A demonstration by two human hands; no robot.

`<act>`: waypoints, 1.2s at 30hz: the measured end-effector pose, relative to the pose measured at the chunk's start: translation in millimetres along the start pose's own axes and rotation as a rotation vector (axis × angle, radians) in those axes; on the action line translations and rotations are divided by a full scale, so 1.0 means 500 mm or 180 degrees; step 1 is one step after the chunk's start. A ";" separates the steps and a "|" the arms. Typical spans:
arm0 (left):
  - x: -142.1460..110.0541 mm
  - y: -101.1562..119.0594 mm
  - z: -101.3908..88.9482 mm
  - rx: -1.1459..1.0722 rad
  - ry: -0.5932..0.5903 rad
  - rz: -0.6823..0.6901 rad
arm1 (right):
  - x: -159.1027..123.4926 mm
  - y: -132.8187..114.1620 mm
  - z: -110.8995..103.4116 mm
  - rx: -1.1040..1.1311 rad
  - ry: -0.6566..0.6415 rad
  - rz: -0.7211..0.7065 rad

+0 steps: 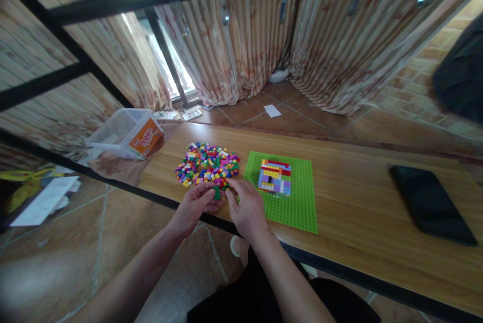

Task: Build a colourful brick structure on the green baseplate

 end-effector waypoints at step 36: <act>0.014 0.017 0.137 0.2442 -0.0479 0.2842 | 0.044 0.135 -0.246 -0.0986 0.0286 0.0888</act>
Point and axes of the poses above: each hand's wrist, its own x-axis towards the middle knuckle, its own z-axis out of the palm, y = z × x, the point moved 6 cm from there along x, towards the middle knuckle, and after that the axes turned 9 degrees about y, right-handed, at the moved point
